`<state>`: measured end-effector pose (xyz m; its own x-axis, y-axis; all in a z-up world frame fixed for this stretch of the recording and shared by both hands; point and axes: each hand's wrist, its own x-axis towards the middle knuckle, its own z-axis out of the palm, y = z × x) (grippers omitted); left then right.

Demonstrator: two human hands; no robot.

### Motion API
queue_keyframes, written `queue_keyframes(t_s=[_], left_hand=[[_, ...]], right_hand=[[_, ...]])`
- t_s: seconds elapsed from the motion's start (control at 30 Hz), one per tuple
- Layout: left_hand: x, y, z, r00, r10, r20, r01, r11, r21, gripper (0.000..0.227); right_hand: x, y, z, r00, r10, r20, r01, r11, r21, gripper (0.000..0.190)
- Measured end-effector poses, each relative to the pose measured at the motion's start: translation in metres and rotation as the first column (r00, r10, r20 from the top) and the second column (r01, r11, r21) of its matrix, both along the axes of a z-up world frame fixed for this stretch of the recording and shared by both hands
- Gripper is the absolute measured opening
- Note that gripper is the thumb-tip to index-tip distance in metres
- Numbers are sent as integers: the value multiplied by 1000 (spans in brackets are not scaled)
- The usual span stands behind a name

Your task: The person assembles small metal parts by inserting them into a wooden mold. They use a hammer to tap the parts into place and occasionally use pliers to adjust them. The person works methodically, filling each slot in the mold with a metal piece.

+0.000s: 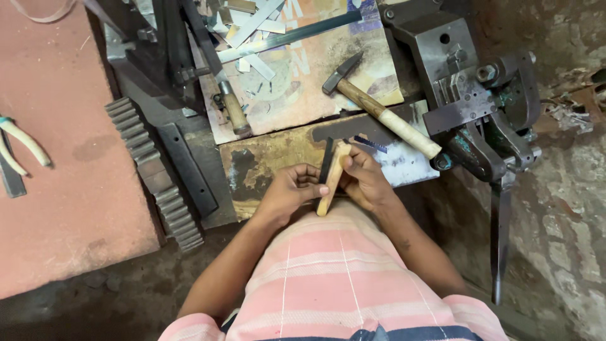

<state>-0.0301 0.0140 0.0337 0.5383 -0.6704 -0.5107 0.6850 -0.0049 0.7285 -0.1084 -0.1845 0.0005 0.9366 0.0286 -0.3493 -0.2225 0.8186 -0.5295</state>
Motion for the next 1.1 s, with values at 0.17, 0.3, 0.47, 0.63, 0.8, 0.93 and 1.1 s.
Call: queue_keyframes(t_s=[0.17,0.3,0.47,0.63,0.8,0.93,1.1], left_hand=[[-13,0,-18,984,105,-145,-124,985,-124,29],[-20,0,-20,940,309,141,-315,949,18,25],[-2,-1,-10,828,461,319,-512,854,95,23],[6,-8,3,829,465,311,-486,874,-13,12],[25,-37,21,888,386,250,-426,895,130,20],[55,-78,25,804,190,564,-281,956,79,21],[77,-157,25,697,-73,714,-135,964,230,17]], right_hand=[[-6,9,-9,996,-20,87,14,997,71,68],[7,16,4,985,165,-38,-150,747,-648,80],[40,28,40,994,60,-92,-104,229,-968,69],[26,24,55,971,178,160,174,-70,-982,52],[11,21,40,973,182,-143,-226,607,-762,38],[1,0,43,990,136,-28,-95,517,-851,37],[-76,-80,81,920,-191,342,272,-316,-909,20]])
